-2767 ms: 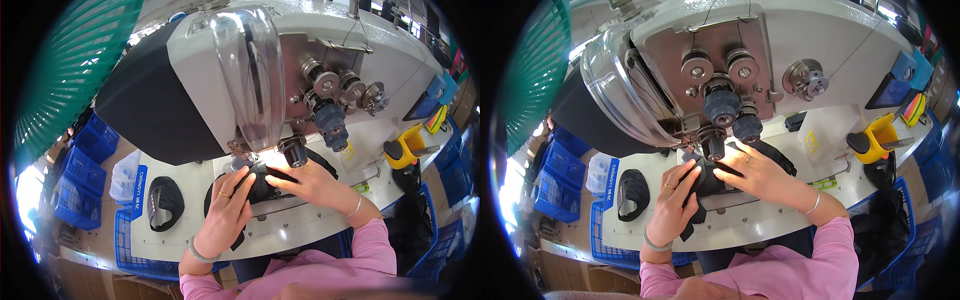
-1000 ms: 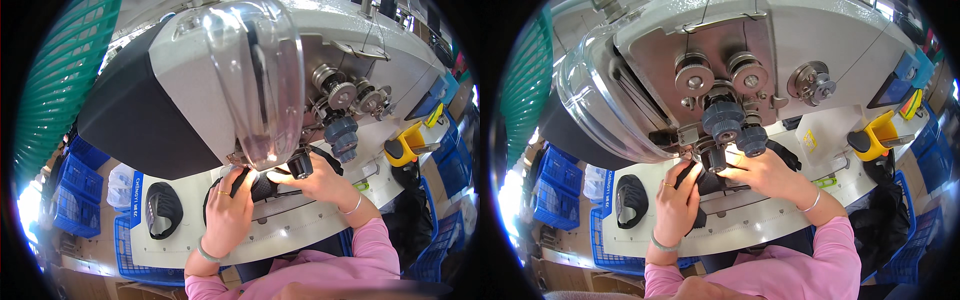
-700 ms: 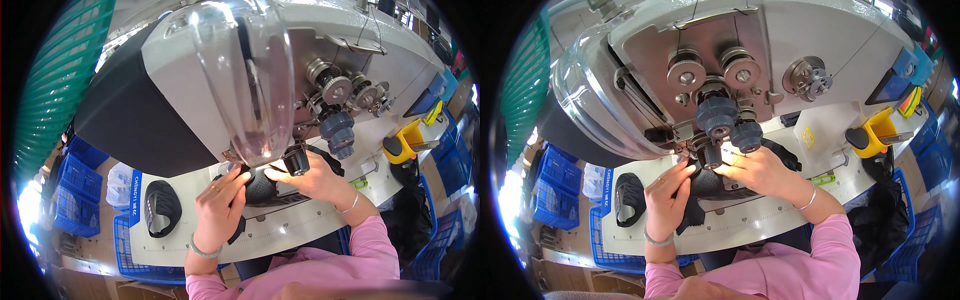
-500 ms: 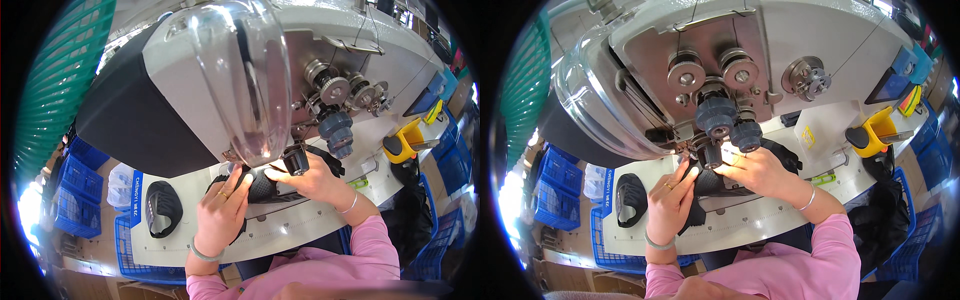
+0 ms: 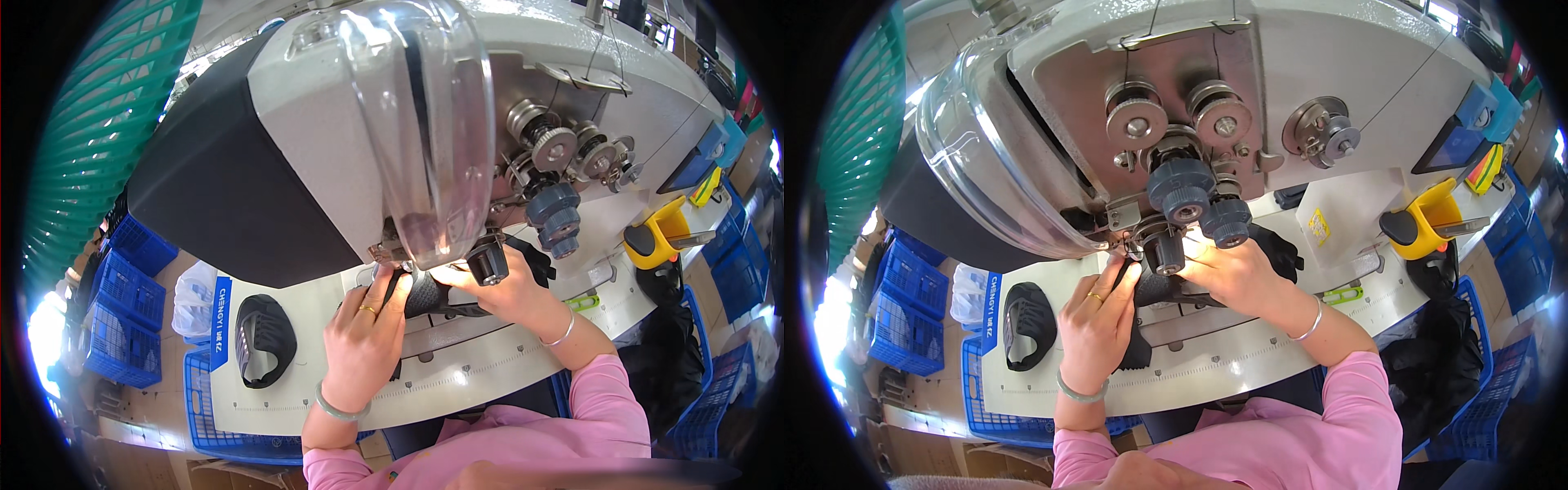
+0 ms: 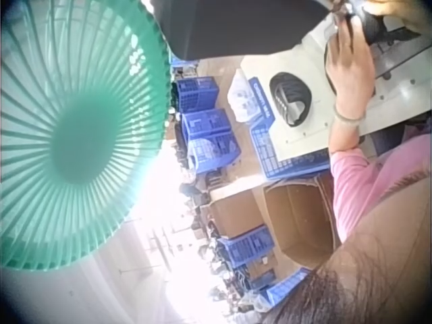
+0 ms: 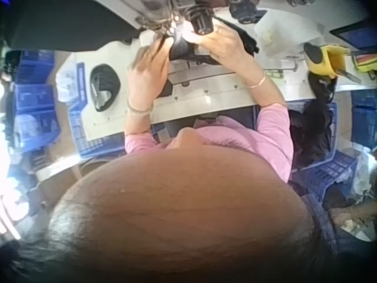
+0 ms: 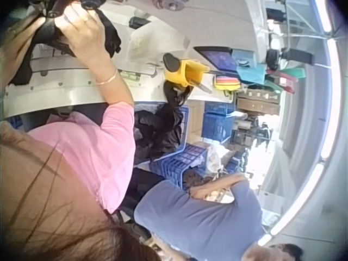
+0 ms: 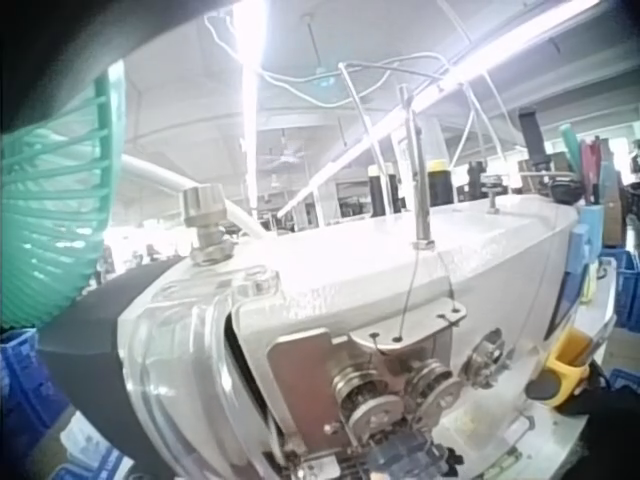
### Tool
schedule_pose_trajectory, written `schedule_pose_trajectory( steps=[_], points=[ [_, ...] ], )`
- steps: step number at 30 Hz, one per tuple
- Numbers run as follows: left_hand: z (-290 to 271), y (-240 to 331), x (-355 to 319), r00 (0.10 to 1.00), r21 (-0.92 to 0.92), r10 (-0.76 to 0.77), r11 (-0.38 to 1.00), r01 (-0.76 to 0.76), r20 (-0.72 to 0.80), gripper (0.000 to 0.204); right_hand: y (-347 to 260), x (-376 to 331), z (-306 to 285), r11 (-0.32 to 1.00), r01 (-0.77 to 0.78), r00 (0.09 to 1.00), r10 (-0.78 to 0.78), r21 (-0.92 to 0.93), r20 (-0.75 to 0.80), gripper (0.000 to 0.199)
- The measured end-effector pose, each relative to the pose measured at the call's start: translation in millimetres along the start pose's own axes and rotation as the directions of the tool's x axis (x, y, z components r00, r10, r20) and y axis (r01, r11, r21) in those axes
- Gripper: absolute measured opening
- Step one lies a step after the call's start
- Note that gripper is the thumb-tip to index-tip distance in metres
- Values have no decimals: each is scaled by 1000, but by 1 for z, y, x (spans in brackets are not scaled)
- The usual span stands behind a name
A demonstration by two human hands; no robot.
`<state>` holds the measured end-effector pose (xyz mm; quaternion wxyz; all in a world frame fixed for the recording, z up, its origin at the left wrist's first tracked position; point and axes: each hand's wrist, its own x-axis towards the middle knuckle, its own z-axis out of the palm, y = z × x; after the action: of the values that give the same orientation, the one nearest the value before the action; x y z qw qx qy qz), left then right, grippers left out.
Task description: Operating an industrial sewing machine to stitch together components of a black shoe.
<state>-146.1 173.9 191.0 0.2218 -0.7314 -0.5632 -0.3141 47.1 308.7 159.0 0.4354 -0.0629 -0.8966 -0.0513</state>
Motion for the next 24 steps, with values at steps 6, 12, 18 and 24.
schedule_pose_trajectory(
  steps=[6, 12, 18, 24],
  points=[
    [3, -3, -3, 1000, 52, 21, 998, -20, -23, 39, -36, 11, -23, 973, -94, 993, 107, -210, 51, 57],
    [3, 0, 2, 997, -68, -53, 996, 49, -54, 30, -58, -7, 6, 947, -290, 942, 308, -140, 131, 43],
    [-6, -6, 15, 943, -446, -328, 837, 318, 57, 16, -44, -10, 18, 971, -202, 979, 200, -125, -30, 47],
    [0, -6, 3, 995, -235, -93, 969, 81, -40, 23, -46, -5, 10, 968, -187, 981, 192, -167, 17, 44]
  ],
)
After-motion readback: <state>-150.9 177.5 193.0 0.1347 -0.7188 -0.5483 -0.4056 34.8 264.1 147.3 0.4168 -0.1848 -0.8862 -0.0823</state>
